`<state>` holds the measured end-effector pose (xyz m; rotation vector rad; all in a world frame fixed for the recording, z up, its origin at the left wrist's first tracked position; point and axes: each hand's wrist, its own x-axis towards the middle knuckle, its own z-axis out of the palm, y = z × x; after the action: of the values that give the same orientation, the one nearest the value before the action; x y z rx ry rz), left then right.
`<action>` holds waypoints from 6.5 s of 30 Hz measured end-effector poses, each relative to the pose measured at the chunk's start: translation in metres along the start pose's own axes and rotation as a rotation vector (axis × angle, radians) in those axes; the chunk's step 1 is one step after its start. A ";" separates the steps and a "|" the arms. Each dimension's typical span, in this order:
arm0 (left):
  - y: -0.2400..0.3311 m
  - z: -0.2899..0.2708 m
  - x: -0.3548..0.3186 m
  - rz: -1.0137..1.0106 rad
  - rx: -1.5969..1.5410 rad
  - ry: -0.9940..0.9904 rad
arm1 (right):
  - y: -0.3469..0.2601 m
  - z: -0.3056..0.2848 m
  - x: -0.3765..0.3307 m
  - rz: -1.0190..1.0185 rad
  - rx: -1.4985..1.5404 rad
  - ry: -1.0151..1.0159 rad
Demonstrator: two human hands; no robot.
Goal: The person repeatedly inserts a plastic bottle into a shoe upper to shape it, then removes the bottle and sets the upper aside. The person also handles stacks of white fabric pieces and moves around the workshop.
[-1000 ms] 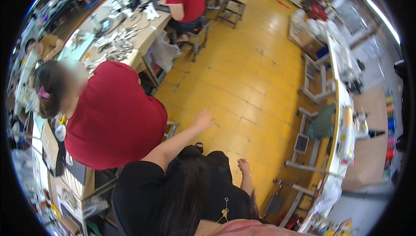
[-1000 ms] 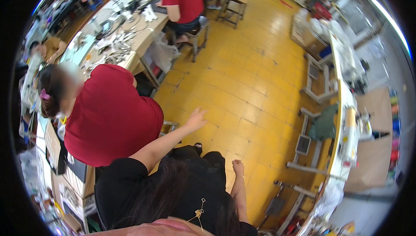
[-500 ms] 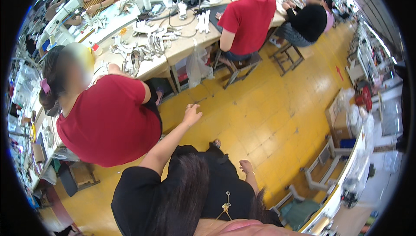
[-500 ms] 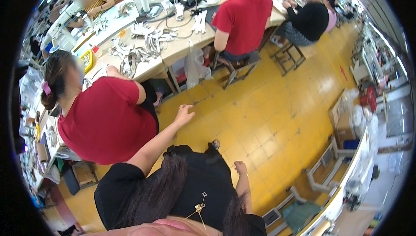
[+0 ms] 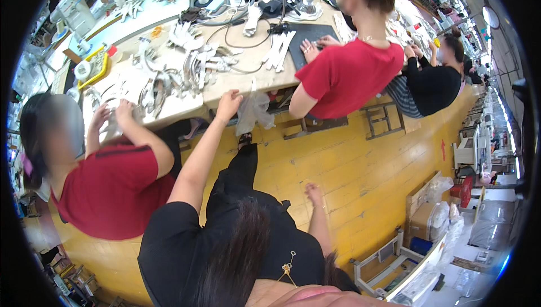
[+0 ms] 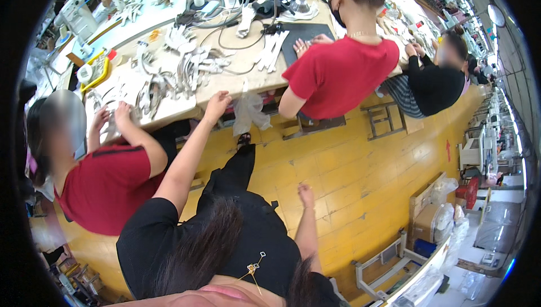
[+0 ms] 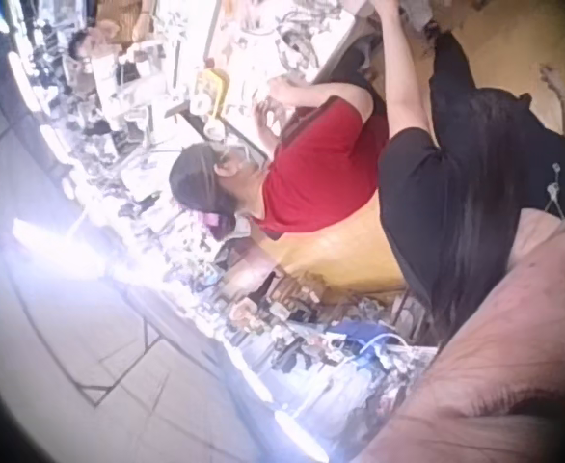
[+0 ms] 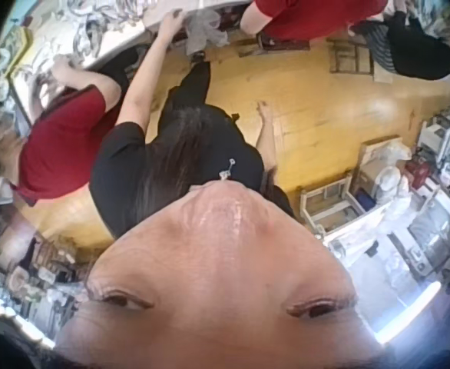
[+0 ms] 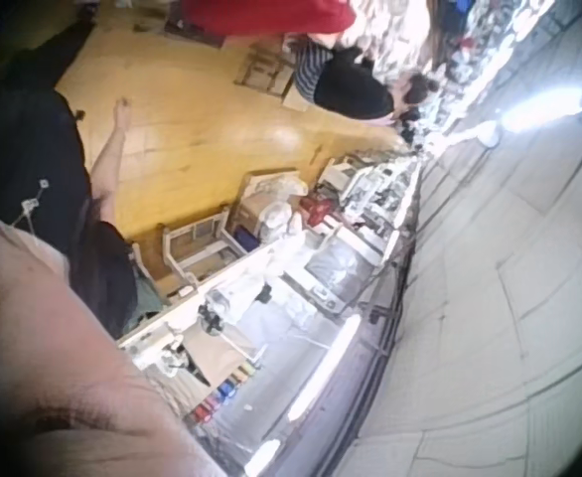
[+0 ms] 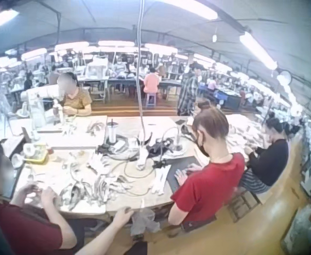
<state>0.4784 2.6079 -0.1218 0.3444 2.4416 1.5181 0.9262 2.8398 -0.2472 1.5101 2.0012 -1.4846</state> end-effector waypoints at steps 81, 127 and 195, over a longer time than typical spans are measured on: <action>-0.108 0.005 -0.443 -1.239 -0.031 0.214 | -0.219 0.029 0.200 -0.187 -1.083 -0.473; -0.421 -0.677 -0.781 -0.823 -1.392 1.296 | -0.164 0.927 -0.700 -0.213 -0.910 -1.482; -0.952 -1.569 -1.075 -1.002 -0.079 0.757 | -0.403 1.793 -1.177 -1.136 -0.040 -0.831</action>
<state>0.9094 0.5274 -0.2177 -1.4773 2.3003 1.3266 0.4627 0.7165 -0.0478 -0.4734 2.2416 -1.8690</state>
